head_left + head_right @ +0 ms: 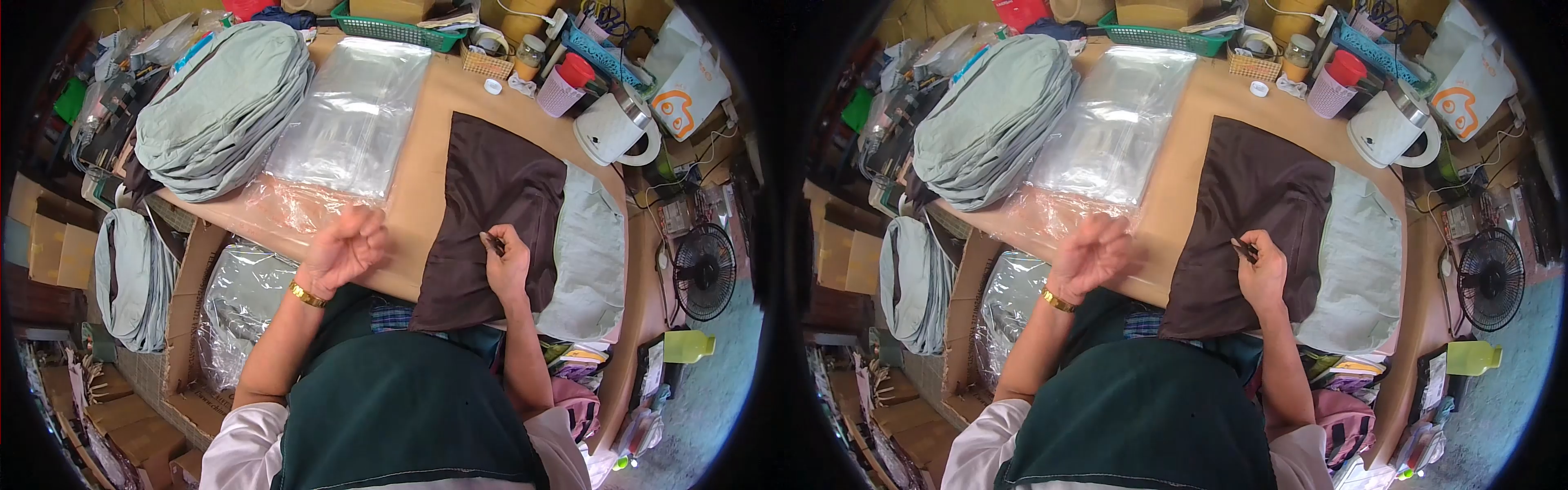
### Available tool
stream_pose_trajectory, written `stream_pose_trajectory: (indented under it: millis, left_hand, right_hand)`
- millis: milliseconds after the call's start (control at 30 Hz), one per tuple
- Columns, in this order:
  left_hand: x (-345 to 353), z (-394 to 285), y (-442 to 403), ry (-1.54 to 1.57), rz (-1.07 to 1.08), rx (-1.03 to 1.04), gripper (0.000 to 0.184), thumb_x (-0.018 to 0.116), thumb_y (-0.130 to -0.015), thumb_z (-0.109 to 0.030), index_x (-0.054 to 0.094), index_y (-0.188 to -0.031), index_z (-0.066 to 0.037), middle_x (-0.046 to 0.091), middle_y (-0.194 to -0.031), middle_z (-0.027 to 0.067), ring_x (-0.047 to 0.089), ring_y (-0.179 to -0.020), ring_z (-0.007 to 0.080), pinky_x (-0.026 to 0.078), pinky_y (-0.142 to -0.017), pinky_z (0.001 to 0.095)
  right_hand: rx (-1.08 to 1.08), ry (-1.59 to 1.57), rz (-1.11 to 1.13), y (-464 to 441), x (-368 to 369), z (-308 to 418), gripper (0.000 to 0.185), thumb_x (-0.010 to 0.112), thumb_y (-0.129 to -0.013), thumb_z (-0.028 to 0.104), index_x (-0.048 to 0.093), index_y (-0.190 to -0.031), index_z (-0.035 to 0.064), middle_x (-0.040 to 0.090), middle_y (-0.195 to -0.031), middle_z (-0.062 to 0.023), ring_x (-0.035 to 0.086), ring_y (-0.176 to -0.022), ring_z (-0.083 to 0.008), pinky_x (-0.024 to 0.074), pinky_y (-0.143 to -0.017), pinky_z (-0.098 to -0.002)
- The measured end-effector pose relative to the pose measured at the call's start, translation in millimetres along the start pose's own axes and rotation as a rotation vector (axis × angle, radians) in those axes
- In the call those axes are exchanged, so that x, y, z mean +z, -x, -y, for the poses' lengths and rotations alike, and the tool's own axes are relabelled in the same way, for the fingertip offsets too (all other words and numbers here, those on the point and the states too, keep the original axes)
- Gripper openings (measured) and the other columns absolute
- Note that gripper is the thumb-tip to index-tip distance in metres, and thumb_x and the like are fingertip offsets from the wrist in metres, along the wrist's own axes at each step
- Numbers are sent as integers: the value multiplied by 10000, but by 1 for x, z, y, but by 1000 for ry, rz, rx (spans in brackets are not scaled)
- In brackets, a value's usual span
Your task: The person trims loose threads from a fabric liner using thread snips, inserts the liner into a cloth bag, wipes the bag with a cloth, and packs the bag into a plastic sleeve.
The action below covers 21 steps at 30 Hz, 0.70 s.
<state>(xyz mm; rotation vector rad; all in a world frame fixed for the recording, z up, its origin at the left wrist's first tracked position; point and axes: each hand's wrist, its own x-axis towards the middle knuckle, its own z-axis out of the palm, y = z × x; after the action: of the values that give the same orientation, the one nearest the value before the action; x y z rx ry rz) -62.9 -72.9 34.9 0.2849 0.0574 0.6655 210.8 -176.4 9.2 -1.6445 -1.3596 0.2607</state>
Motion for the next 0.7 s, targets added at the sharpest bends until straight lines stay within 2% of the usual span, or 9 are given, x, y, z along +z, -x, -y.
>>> stream_pose_trajectory:
  millis: [67, 133, 233, 300, 400, 533, 567, 633, 700]
  left_hand:
    - [7, 0, -6, 108, -121, 74, 256, 578, -985, -314, 520, -897, -81, 533, -1054, 41, 517, -696, 117, 463, -588, 235]
    - [13, 11, -16, -653, -407, -91, 296, 597, -965, -346, 568, -934, -53, 534, -1120, 57, 552, -748, 119, 472, -597, 236]
    - [8, 45, -28, -1025, -379, -89, 237, 602, -969, -252, 650, -923, -24, 641, -1056, 57, 593, -749, 81, 482, -597, 248]
    - [2, 50, -38, -1669, -173, -180, 185, 658, -932, -194, 686, -904, -14, 682, -831, 24, 580, -632, 64, 481, -579, 231]
    - [2, 43, -30, -1388, -291, -165, 168, 687, -911, -170, 661, -835, -22, 618, -645, -19, 535, -556, 56, 460, -558, 223]
    - [-16, 36, -18, -1244, -247, 28, 210, 678, -916, -186, 634, -829, 0, 640, -731, 21, 555, -648, 52, 448, -567, 226]
    - [-21, 32, -15, -1245, -251, 28, 210, 678, -916, -186, 634, -829, 0, 640, -731, 21, 555, -648, 52, 448, -567, 226]
    - [-23, 28, -13, -788, -304, -48, 201, 665, -933, -200, 630, -898, -6, 645, -780, 33, 573, -686, 63, 454, -574, 217]
    - [-15, 29, -13, -855, -398, -24, 205, 665, -936, -208, 633, -909, -7, 641, -774, 33, 577, -692, 63, 459, -581, 212]
  right_hand:
    - [46, -24, -8, 0, -1, 1, 100, 673, -867, 20, 575, -851, 21, 558, -675, -35, 489, -593, -96, 406, -568, -259]
    - [88, -51, -12, 0, 0, 0, 98, 674, -854, 2, 578, -854, 21, 573, -677, -63, 522, -584, -122, 424, -570, -278]
    - [47, -104, -51, 0, 1, -4, 112, 680, -873, 18, 569, -851, 19, 544, -671, -23, 469, -609, -72, 403, -572, -251]
    - [78, -89, -62, 0, -2, -2, 121, 679, -874, 12, 562, -844, 19, 528, -669, -8, 459, -614, -65, 395, -576, -234]
    - [84, -113, -84, 1, -1, -2, 123, 677, -876, 9, 561, -838, 19, 519, -665, 1, 447, -607, -64, 388, -572, -229]
    - [66, -105, -90, -1, 1, -5, 126, 676, -878, 10, 559, -835, 21, 513, -663, 5, 436, -607, -61, 382, -570, -228]
    - [68, -117, -89, -1, 1, -5, 128, 675, -882, 14, 557, -834, 22, 510, -663, 8, 431, -607, -61, 380, -570, -227]
    - [71, -126, -91, -2, 1, -4, 131, 674, -885, 17, 555, -832, 23, 507, -663, 10, 425, -607, -60, 378, -570, -226]
    - [44, -165, -120, -2, 2, -4, 136, 669, -895, 24, 548, -832, 23, 497, -665, 16, 420, -613, -57, 375, -573, -221]
